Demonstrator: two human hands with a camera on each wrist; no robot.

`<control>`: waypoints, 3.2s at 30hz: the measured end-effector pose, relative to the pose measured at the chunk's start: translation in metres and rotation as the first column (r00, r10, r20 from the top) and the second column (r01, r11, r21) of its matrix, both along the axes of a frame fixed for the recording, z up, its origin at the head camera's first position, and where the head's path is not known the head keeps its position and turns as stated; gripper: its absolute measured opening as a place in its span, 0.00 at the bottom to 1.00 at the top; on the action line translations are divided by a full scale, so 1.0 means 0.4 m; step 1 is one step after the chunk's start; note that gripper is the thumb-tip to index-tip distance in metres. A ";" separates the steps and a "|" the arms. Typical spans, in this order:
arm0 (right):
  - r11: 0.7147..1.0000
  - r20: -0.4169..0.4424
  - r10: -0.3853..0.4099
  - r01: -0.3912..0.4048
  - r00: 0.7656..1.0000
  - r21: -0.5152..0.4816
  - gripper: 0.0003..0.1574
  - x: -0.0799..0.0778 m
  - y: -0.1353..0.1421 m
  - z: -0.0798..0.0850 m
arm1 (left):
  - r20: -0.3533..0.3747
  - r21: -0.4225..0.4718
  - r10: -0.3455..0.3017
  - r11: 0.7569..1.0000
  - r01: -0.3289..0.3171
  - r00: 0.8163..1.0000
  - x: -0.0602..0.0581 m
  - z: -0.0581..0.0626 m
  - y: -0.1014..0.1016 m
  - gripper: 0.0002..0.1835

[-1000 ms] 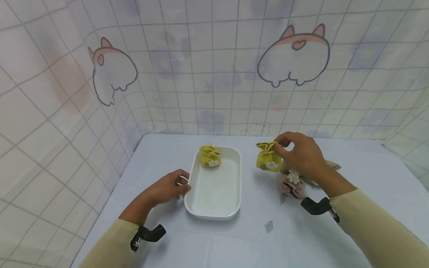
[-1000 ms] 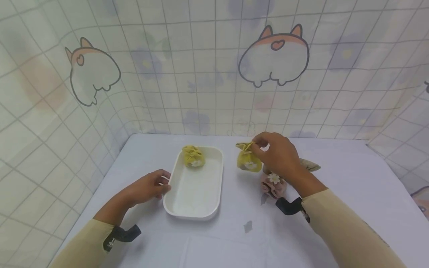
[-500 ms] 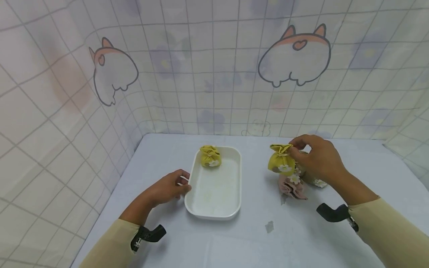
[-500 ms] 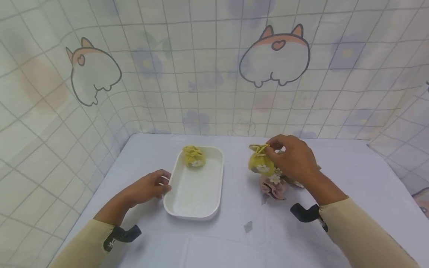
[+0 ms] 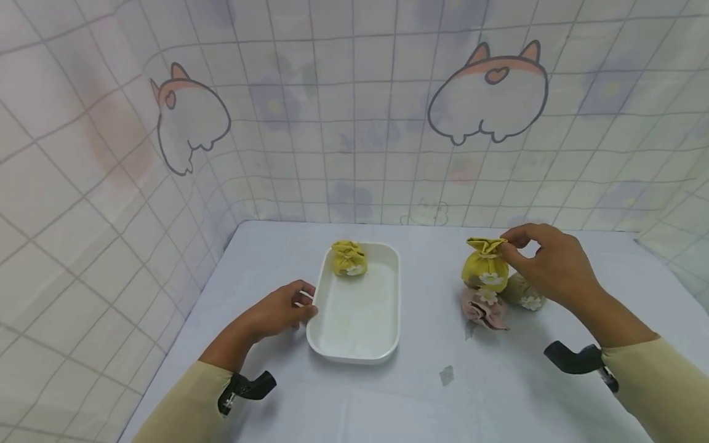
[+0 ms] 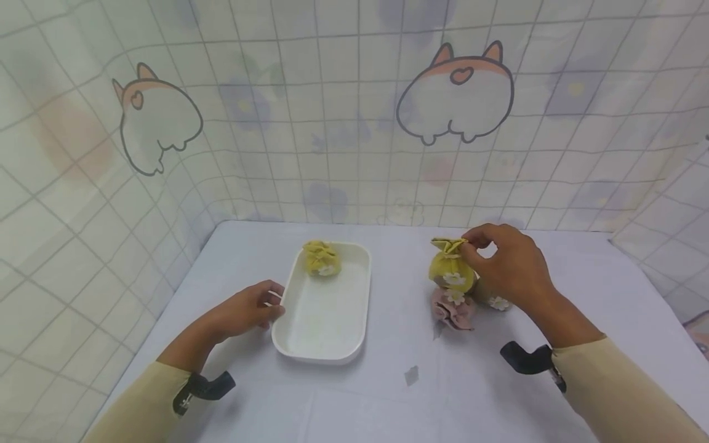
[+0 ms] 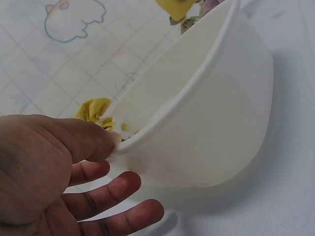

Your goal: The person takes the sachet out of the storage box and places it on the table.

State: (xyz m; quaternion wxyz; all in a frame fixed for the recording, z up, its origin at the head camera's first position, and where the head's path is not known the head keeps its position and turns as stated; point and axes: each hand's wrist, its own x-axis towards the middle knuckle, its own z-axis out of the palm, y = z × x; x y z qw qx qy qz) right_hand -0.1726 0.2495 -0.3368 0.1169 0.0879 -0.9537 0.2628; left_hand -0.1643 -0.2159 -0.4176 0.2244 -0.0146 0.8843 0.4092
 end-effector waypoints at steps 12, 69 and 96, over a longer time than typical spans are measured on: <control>0.999 0.033 -0.050 0.049 0.998 0.021 0.15 0.020 0.033 0.001 | 0.005 -0.007 0.001 1.000 0.000 1.000 0.001 0.006 0.004 0.18; 0.985 0.047 -0.157 0.153 0.986 0.083 0.17 0.095 0.141 -0.038 | 0.019 -0.007 0.000 1.000 0.000 1.000 0.001 0.007 0.002 0.19; 0.998 0.008 0.043 -0.043 0.999 0.042 0.15 0.021 -0.009 -0.002 | 0.026 -0.002 -0.005 1.000 0.005 1.000 -0.003 0.007 0.000 0.20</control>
